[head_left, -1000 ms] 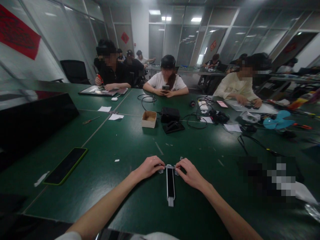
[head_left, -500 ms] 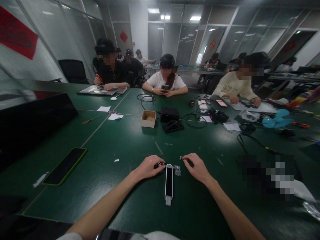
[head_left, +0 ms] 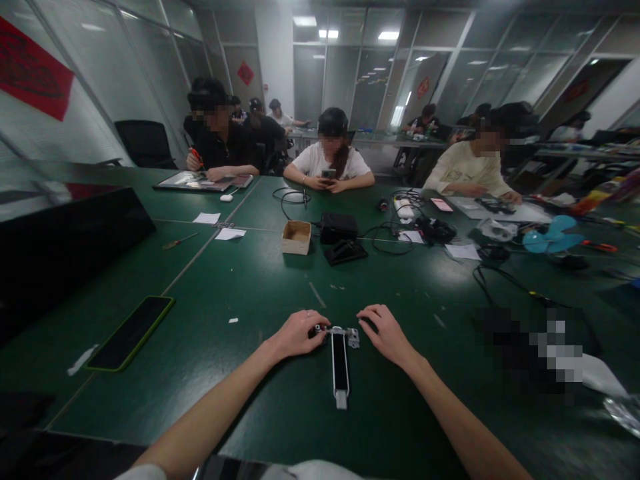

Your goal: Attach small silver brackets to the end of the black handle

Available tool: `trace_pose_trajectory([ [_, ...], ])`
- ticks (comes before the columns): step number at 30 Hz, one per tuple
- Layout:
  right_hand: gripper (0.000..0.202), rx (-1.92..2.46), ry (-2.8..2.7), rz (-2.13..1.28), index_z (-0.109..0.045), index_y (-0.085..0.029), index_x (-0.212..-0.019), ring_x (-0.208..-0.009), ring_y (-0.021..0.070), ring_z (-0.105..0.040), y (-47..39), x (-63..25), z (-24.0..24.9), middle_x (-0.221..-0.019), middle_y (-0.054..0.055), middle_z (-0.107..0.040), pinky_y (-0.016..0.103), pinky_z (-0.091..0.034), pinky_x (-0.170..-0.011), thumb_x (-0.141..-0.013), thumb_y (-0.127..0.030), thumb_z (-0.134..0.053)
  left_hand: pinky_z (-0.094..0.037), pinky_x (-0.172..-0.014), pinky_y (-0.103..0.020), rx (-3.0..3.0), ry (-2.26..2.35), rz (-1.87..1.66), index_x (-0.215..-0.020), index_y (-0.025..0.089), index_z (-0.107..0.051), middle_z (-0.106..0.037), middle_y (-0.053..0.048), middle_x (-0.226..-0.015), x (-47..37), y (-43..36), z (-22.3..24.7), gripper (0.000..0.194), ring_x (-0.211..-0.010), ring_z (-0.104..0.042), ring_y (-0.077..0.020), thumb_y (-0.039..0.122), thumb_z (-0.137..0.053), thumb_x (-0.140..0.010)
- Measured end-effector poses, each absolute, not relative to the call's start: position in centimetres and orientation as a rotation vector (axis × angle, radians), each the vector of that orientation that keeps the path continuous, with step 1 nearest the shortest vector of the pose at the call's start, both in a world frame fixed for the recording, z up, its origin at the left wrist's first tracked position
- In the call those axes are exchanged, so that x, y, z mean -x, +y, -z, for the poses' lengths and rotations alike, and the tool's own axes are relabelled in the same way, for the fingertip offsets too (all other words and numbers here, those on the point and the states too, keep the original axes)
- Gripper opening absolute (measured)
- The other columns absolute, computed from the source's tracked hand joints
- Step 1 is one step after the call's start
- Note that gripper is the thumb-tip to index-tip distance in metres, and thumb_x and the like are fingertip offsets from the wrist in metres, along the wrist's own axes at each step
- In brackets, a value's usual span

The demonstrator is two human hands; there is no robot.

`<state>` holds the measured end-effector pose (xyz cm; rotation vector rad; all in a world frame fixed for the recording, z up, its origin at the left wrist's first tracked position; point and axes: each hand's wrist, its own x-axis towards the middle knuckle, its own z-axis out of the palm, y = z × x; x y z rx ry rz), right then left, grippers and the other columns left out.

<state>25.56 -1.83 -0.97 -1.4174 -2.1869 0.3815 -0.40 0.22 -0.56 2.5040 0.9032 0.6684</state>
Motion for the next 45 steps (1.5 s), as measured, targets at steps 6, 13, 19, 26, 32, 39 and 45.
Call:
trace_pose_trajectory([
  [6,0.015,1.255,-2.247,-0.597,-0.061,-0.021,-0.097,-0.088,0.0189,-0.057,-2.8,-24.9,-0.2,-0.094,0.005,-0.063,0.035,-0.050,-0.076,-0.089,-0.025,-0.049,-0.044,-0.073,-0.026,-2.509,0.893,-0.652,-0.099,0.017,-0.060,-0.063,-0.003,-0.086,0.4,0.2,0.4,0.018,-0.077,-0.058,-0.0141,0.021,-0.052,-0.083],
  [13,0.013,1.245,-2.250,-0.644,-0.062,-0.021,-0.093,-0.084,0.0180,-0.057,-3.0,-24.5,0.0,-0.091,0.004,-0.063,0.033,-0.050,-0.073,-0.087,-0.028,-0.053,-0.044,-0.074,-0.026,-2.516,0.896,-0.642,-0.100,0.018,-0.060,-0.063,-0.003,-0.087,0.6,0.3,0.7,0.019,-0.077,-0.059,-0.0144,0.021,-0.051,-0.084],
  [19,0.014,1.285,-2.258,-0.653,-0.062,-0.021,-0.094,-0.084,0.0174,-0.057,-3.1,-24.4,0.1,-0.093,0.004,-0.063,0.032,-0.050,-0.071,-0.089,-0.028,-0.050,-0.044,-0.074,-0.026,-2.514,0.885,-0.651,-0.100,0.017,-0.060,-0.064,-0.003,-0.087,0.6,0.2,0.5,0.019,-0.077,-0.059,-0.0143,0.020,-0.051,-0.083],
  [26,0.016,1.288,-2.269,-0.627,-0.063,-0.023,-0.096,-0.090,0.0184,-0.056,-3.0,-24.4,0.0,-0.095,0.003,-0.063,0.035,-0.049,-0.077,-0.090,-0.029,-0.049,-0.044,-0.073,-0.026,-2.515,0.886,-0.637,-0.099,0.017,-0.060,-0.064,-0.003,-0.087,0.5,0.1,0.2,0.019,-0.077,-0.058,-0.0144,0.021,-0.050,-0.083],
  [32,0.023,1.306,-2.264,-0.652,-0.063,-0.023,-0.100,-0.089,0.0200,-0.055,-3.0,-24.3,0.2,-0.094,0.006,-0.062,0.037,-0.048,-0.077,-0.093,-0.032,-0.042,-0.044,-0.073,-0.026,-2.527,0.888,-0.635,-0.100,0.017,-0.060,-0.064,-0.003,-0.088,0.5,0.2,0.5,0.020,-0.076,-0.058,-0.0142,0.020,-0.050,-0.083],
  [39,0.022,1.312,-2.241,-0.631,-0.061,-0.022,-0.095,-0.089,0.0192,-0.054,-2.9,-24.1,0.4,-0.093,0.005,-0.060,0.036,-0.047,-0.078,-0.094,-0.031,-0.041,-0.044,-0.072,-0.025,-2.534,0.888,-0.639,-0.098,0.017,-0.060,-0.064,-0.003,-0.086,0.5,0.2,0.6,0.018,-0.075,-0.058,-0.0143,0.020,-0.051,-0.083],
  [45,0.026,1.363,-2.223,-0.533,-0.062,-0.022,-0.100,-0.092,0.0206,-0.052,-3.0,-24.3,0.1,-0.098,0.007,-0.058,0.037,-0.047,-0.078,-0.094,-0.033,-0.040,-0.044,-0.072,-0.025,-2.534,0.904,-0.631,-0.098,0.017,-0.060,-0.064,-0.003,-0.086,0.5,0.1,0.4,0.018,-0.075,-0.058,-0.0142,0.020,-0.051,-0.083],
])
